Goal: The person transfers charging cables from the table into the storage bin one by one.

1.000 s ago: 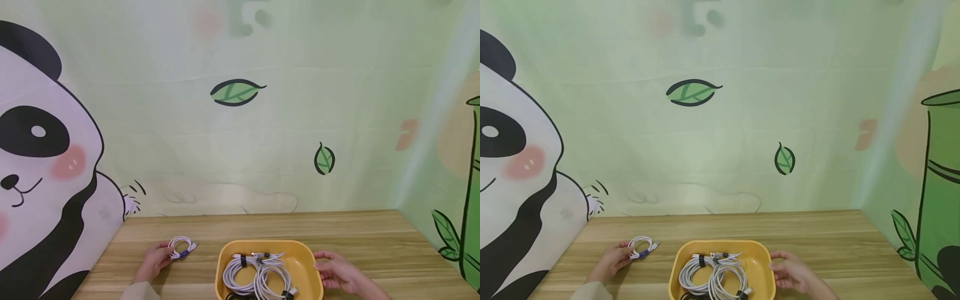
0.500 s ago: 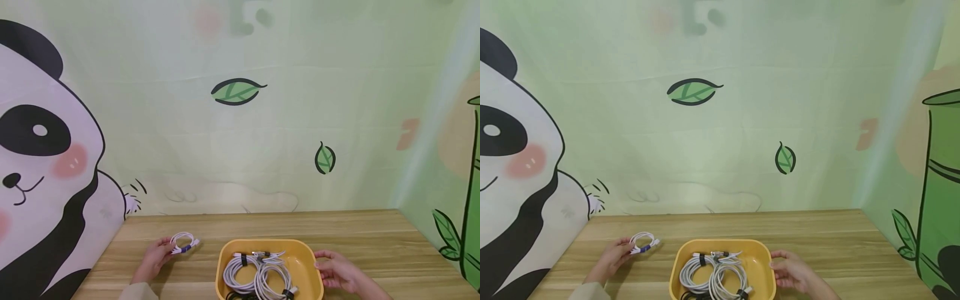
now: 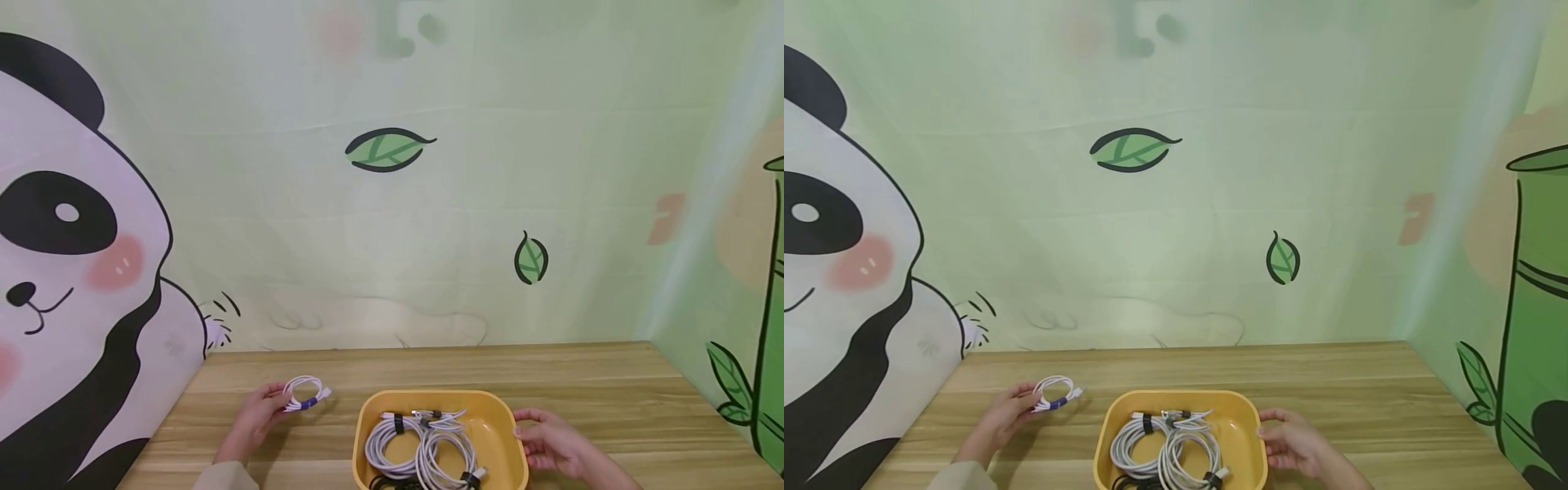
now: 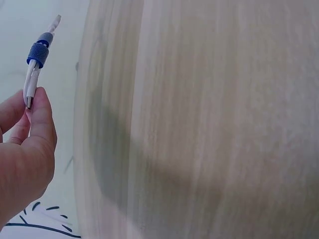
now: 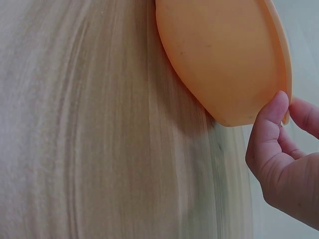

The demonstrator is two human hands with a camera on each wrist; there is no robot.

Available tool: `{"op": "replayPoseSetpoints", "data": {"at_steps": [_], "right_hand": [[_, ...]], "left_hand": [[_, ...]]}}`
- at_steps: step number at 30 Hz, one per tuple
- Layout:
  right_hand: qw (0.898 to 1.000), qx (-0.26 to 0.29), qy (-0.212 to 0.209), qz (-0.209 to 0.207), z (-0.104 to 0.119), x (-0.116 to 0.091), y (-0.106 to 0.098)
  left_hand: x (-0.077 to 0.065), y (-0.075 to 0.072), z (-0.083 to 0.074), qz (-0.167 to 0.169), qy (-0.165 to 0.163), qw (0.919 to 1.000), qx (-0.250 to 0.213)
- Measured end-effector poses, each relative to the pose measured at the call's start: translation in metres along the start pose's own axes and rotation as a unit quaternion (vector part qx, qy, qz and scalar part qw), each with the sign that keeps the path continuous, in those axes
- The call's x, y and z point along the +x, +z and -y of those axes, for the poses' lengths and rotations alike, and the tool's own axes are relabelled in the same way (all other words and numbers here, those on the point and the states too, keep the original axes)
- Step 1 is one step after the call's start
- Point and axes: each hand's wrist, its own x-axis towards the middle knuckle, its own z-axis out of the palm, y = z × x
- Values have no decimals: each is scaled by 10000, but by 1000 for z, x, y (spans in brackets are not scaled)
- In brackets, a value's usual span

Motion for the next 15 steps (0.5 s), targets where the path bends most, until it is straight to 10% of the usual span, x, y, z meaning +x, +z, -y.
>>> {"op": "replayPoseSetpoints", "data": {"at_steps": [15], "right_hand": [[10000,-4,-25,-3,2,-2,2]], "left_hand": [[-5,18,-17,419,89,9990,149]]}}
